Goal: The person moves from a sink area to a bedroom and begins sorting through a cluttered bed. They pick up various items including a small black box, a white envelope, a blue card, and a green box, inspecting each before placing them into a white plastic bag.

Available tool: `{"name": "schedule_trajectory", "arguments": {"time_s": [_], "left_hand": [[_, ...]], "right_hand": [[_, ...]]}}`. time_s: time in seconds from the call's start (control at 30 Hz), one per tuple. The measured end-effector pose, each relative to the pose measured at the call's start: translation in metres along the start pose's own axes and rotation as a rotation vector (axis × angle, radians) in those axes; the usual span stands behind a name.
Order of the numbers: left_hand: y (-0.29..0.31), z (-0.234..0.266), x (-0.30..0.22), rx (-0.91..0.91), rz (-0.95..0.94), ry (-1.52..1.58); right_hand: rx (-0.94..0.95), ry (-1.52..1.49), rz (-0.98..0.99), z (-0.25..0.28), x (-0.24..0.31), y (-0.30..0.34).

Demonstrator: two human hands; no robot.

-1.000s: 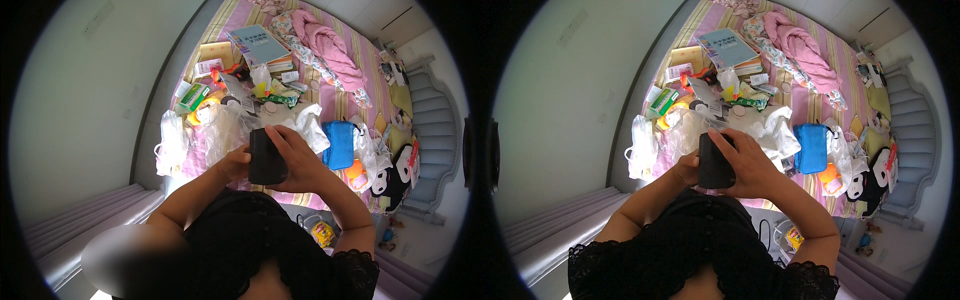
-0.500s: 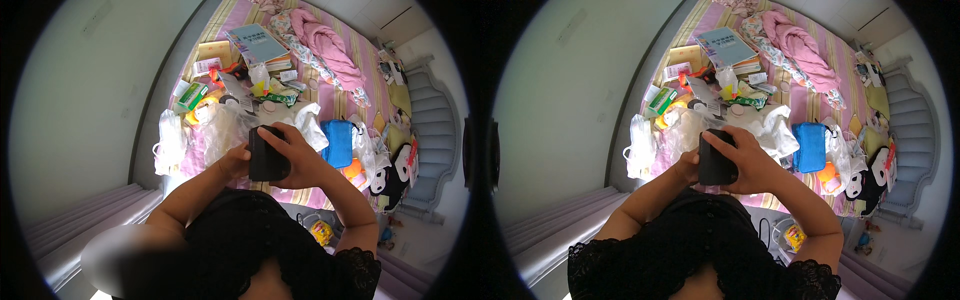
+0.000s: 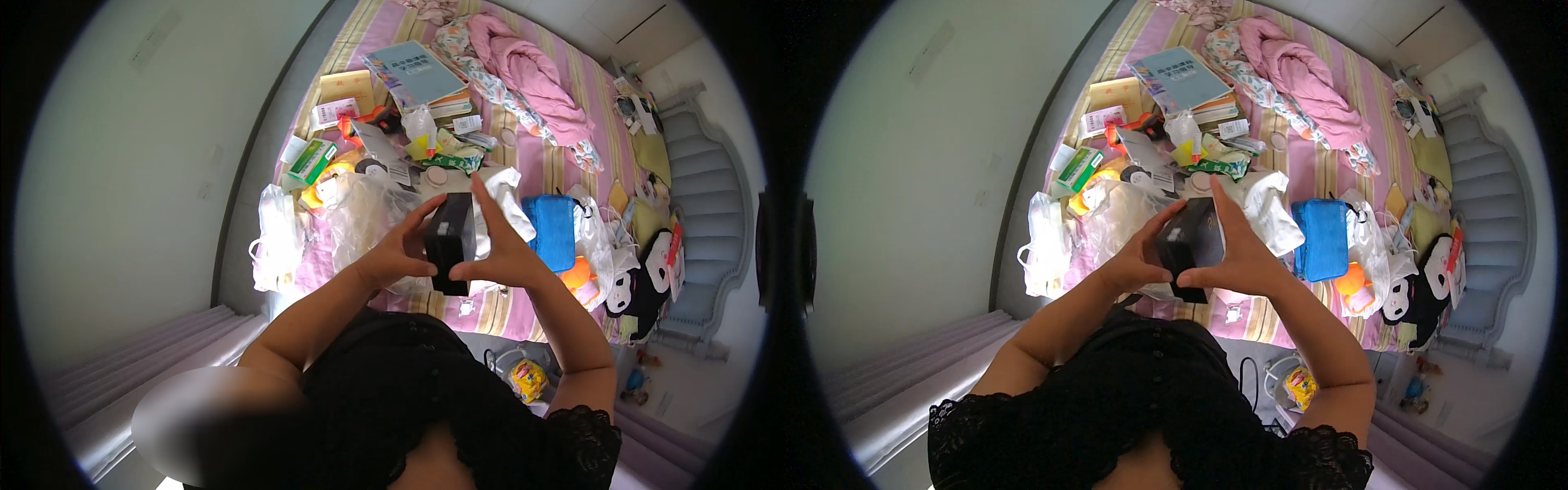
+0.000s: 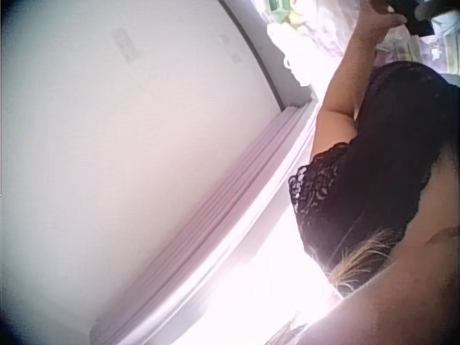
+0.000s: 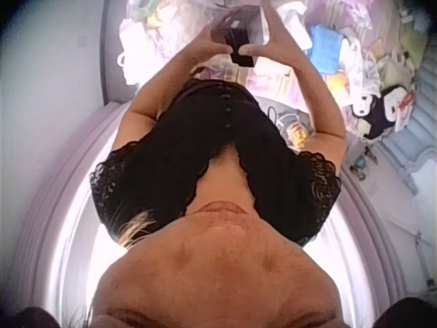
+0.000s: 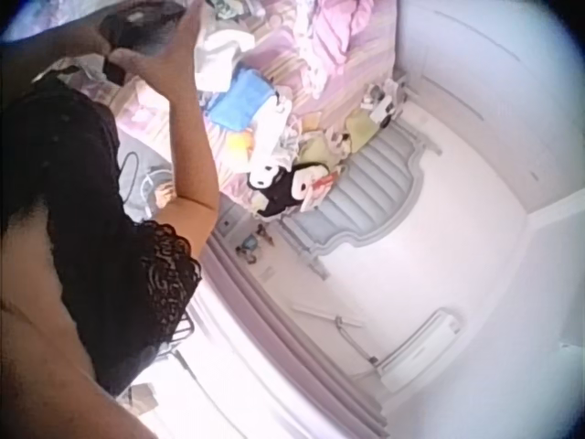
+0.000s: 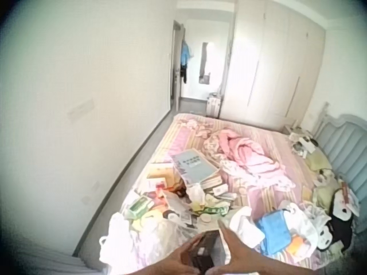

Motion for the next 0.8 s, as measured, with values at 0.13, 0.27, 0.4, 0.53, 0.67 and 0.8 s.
{"name": "schedule_trajectory", "arguments": {"time_s": [0.13, 0.27, 0.4, 0.53, 0.67, 0.8], "left_hand": [[0.001, -0.008, -0.004, 0.05, 0.039, 0.085], [0.001, -0.003, 0.025, 0.116, 0.313, 0.54], [0.005, -0.005, 0.033, 0.085, 0.388, 0.495], [0.006, -0.008, 0.026, 0.074, 0.361, 0.44], [0.009, 0.0, 0.031, -0.002, 0.338, 0.47], [0.012, 0.0, 0.03, 0.047, 0.285, 0.521]], "right_hand": [[0.026, -0.176, -0.043, -0.007, 0.007, 0.0], [-0.02, -0.005, 0.119, 0.0, 0.03, 0.002], [0.019, 0.166, 0.26, -0.006, 0.041, 0.003], [0.036, 0.202, 0.241, -0.009, 0.043, 0.006], [0.011, 0.269, 0.286, -0.009, 0.052, 0.009], [-0.04, 0.297, 0.265, -0.003, 0.055, 0.013]]}}
Point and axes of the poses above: each hand's wrist, its own y-axis away from the middle knuckle, its own z-axis out of the back of the hand, x = y × z, the point moved 8 cm from there along -y, towards the middle knuckle, and after that the axes turned 6 degrees about z, right-handed, at the moved point
